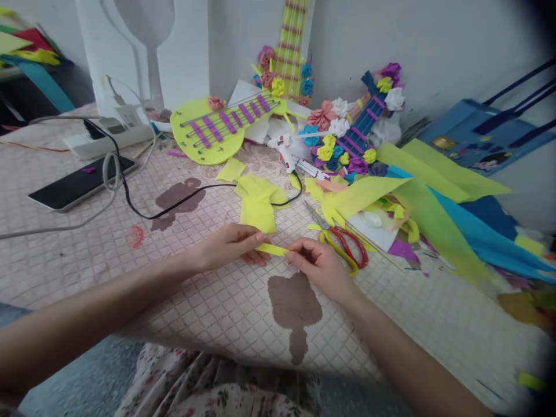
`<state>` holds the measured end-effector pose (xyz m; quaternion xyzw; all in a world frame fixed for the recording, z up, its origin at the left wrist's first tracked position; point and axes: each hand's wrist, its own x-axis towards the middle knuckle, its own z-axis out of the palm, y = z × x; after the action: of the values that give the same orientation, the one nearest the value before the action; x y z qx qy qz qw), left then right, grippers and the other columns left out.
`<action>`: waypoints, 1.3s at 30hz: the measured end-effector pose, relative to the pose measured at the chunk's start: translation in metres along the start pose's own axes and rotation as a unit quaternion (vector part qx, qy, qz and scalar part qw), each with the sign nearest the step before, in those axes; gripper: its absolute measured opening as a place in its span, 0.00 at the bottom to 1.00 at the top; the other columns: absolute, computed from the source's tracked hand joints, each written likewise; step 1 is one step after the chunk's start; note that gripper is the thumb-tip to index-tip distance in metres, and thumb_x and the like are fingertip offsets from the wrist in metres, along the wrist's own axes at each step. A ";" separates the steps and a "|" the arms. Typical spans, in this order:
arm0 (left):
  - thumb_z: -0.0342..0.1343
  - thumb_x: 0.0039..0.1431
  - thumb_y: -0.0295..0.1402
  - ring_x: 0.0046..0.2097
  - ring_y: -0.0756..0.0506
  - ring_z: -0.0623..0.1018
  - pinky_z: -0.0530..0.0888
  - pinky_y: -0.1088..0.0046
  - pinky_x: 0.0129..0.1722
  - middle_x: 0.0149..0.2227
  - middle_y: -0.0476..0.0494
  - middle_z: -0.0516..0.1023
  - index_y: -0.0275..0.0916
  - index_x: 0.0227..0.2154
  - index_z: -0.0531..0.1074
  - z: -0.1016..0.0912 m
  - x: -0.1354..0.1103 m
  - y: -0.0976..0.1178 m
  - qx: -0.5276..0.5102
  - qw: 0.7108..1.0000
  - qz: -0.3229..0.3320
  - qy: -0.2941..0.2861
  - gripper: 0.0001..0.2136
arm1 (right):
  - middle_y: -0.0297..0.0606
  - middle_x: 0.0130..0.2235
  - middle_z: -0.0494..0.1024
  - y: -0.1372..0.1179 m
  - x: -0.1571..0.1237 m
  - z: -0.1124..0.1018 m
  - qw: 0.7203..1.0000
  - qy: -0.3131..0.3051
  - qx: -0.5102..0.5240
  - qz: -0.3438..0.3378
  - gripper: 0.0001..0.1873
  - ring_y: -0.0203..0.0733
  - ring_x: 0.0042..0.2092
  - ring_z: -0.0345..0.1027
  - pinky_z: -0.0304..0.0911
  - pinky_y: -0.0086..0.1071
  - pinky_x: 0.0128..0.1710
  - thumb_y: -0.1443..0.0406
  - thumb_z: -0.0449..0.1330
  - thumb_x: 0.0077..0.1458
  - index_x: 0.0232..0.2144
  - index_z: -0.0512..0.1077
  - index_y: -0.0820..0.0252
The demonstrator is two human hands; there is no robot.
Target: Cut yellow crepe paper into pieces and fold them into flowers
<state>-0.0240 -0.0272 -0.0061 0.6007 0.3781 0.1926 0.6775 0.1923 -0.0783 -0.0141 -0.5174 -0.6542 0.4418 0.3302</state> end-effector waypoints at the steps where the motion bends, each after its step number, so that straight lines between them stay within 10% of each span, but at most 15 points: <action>1: 0.58 0.55 0.39 0.34 0.47 0.81 0.77 0.72 0.37 0.32 0.43 0.81 0.33 0.37 0.73 0.001 0.001 -0.001 -0.002 1.000 0.006 -0.002 0.13 | 0.30 0.25 0.67 0.000 -0.001 -0.001 1.000 0.002 -0.001 -0.001 0.09 0.34 0.27 0.59 0.56 0.28 0.26 0.60 0.57 0.56 0.30 0.71 0.60; 39: 0.59 0.54 0.41 0.28 0.49 0.80 0.77 0.76 0.31 0.29 0.42 0.81 0.32 0.31 0.74 0.016 0.009 0.000 0.001 1.000 0.007 -0.030 0.14 | 0.33 0.27 0.70 -0.001 -0.002 0.002 1.000 -0.017 -0.013 -0.022 0.09 0.35 0.29 0.62 0.57 0.28 0.29 0.61 0.57 0.57 0.29 0.70 0.61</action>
<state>-0.0062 -0.0313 -0.0092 0.6094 0.3538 0.1790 0.6866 0.1904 -0.0814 -0.0139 -0.4993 -0.6766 0.4347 0.3225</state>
